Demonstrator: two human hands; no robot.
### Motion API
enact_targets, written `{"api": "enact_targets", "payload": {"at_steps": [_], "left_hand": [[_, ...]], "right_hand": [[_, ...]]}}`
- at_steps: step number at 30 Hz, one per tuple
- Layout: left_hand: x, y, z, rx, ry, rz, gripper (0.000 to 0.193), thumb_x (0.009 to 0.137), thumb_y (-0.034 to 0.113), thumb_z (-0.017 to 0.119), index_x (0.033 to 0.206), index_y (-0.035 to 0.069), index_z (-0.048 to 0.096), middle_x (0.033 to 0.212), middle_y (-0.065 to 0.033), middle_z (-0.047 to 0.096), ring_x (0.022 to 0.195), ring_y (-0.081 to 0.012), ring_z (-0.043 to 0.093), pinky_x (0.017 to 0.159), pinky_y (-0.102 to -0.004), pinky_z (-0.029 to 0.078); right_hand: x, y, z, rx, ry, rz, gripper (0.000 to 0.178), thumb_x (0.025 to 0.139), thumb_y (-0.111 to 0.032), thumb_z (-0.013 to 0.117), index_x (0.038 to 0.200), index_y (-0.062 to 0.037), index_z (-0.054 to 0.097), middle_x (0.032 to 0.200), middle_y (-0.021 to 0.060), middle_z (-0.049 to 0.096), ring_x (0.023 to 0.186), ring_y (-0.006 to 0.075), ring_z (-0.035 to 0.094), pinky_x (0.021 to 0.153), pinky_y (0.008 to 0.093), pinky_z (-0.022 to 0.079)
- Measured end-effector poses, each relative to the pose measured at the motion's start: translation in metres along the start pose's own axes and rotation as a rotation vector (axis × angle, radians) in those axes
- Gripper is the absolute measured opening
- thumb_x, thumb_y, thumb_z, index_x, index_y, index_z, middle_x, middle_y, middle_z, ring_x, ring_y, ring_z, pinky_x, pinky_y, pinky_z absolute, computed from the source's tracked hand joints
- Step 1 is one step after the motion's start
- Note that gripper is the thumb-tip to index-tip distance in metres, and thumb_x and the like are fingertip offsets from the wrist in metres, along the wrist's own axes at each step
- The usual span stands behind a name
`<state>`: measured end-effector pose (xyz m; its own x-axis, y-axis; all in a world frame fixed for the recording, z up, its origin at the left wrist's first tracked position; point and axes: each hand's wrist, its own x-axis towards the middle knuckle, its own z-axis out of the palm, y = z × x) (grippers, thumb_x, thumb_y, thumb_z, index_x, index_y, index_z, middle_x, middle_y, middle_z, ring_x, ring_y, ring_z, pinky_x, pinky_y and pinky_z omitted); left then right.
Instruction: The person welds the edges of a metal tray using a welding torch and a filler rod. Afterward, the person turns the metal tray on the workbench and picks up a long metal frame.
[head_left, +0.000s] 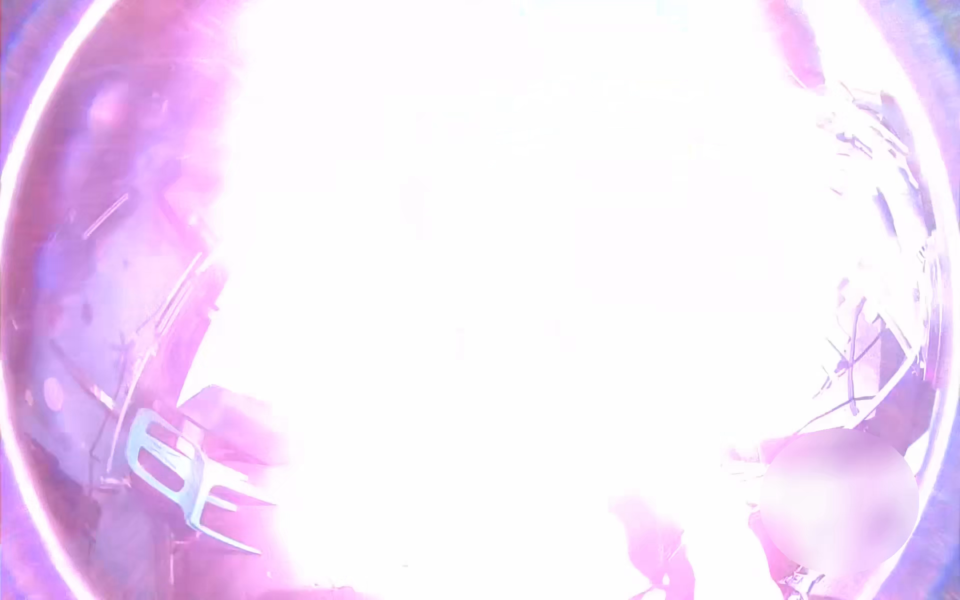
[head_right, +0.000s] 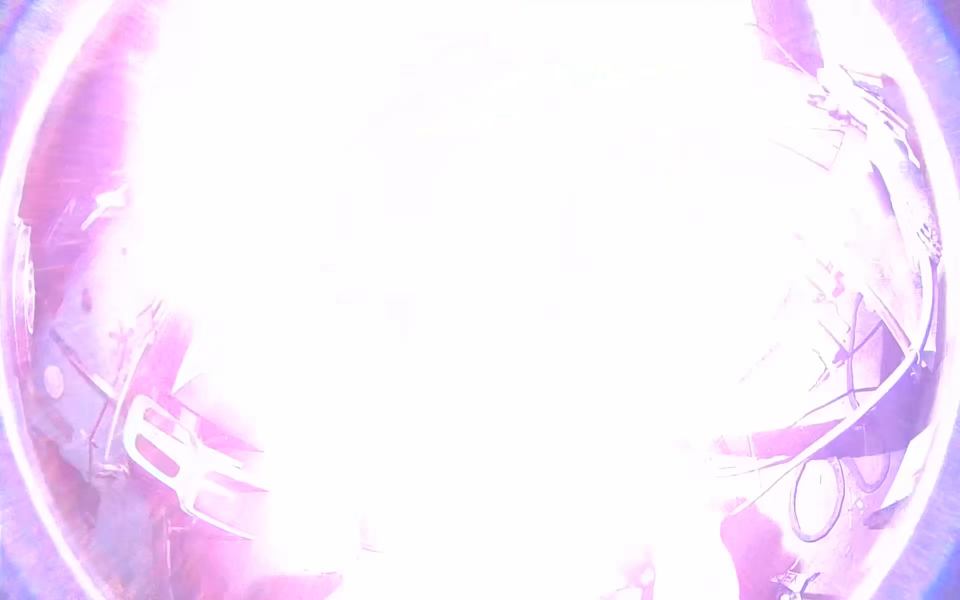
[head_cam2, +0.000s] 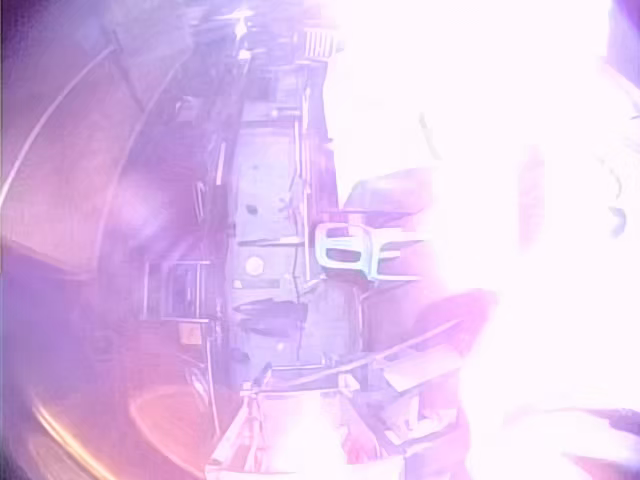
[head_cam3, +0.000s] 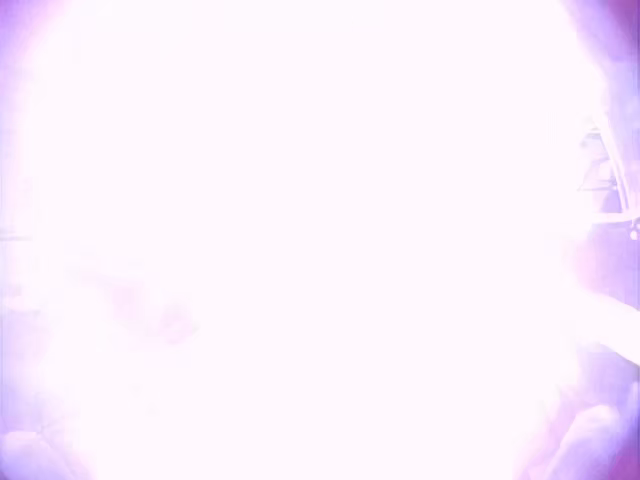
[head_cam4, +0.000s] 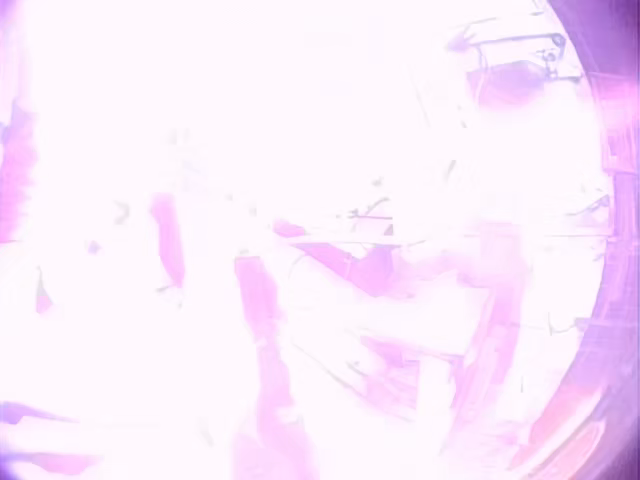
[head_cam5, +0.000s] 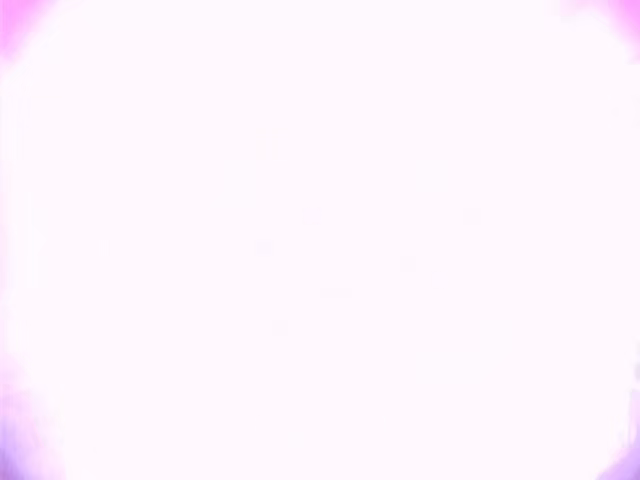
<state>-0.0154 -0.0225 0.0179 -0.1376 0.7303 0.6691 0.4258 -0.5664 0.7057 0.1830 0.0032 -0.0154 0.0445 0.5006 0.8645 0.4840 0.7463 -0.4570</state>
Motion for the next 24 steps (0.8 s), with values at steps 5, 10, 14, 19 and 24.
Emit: {"api": "enact_targets", "payload": {"at_steps": [5,10,14,19,24], "left_hand": [[-0.003,0.005,0.005,-0.129,0.017,-0.09,0.054,0.102,0.015,0.059,0.149,0.005,0.035,0.1,-0.0112,0.067,0.083,-0.0128,0.063,0.073,-0.0279,0.051],[-0.004,0.007,0.004,-0.176,-0.02,-0.15,0.053,0.103,0.017,0.059,0.148,0.005,0.035,0.098,-0.0094,0.066,0.081,-0.0109,0.061,0.071,-0.0259,0.05],[-0.001,0.0,0.002,-0.157,-0.004,-0.112,0.051,0.103,0.018,0.058,0.148,0.005,0.036,0.1,-0.0108,0.066,0.085,-0.0121,0.064,0.073,-0.0268,0.051],[-0.001,-0.006,0.0,-0.077,-0.005,-0.06,0.051,0.103,0.017,0.058,0.147,0.004,0.037,0.109,-0.0145,0.067,0.09,-0.0151,0.066,0.077,-0.0296,0.053],[-0.002,-0.005,-0.001,-0.071,0.012,-0.024,0.051,0.103,0.017,0.058,0.147,0.004,0.037,0.103,-0.0119,0.065,0.078,-0.0133,0.061,0.068,-0.0285,0.049]], "right_hand": [[0.001,0.001,0.002,0.044,-0.007,0.016,0.047,0.095,-0.005,0.066,0.141,-0.0129,0.059,0.084,0.0194,0.065,0.07,0.0341,0.065,0.065,0.0412,0.052],[0.002,0.002,-0.002,0.034,0.002,0.016,0.047,0.095,-0.005,0.066,0.14,-0.0118,0.059,0.083,0.0192,0.064,0.069,0.0345,0.064,0.064,0.0413,0.052],[0.003,-0.002,-0.001,-0.017,-0.023,0.013,0.047,0.094,-0.006,0.066,0.14,-0.0109,0.059,0.083,0.0197,0.064,0.068,0.0352,0.064,0.064,0.0413,0.052],[0.003,-0.004,0.001,0.002,-0.005,-0.003,0.047,0.094,-0.007,0.067,0.14,-0.0115,0.058,0.083,0.02,0.064,0.07,0.0349,0.065,0.064,0.0416,0.051],[0.006,-0.008,0.006,0.082,0.033,-0.013,0.047,0.094,-0.005,0.065,0.14,-0.0135,0.06,0.085,0.0188,0.066,0.07,0.033,0.065,0.064,0.0407,0.051]]}}
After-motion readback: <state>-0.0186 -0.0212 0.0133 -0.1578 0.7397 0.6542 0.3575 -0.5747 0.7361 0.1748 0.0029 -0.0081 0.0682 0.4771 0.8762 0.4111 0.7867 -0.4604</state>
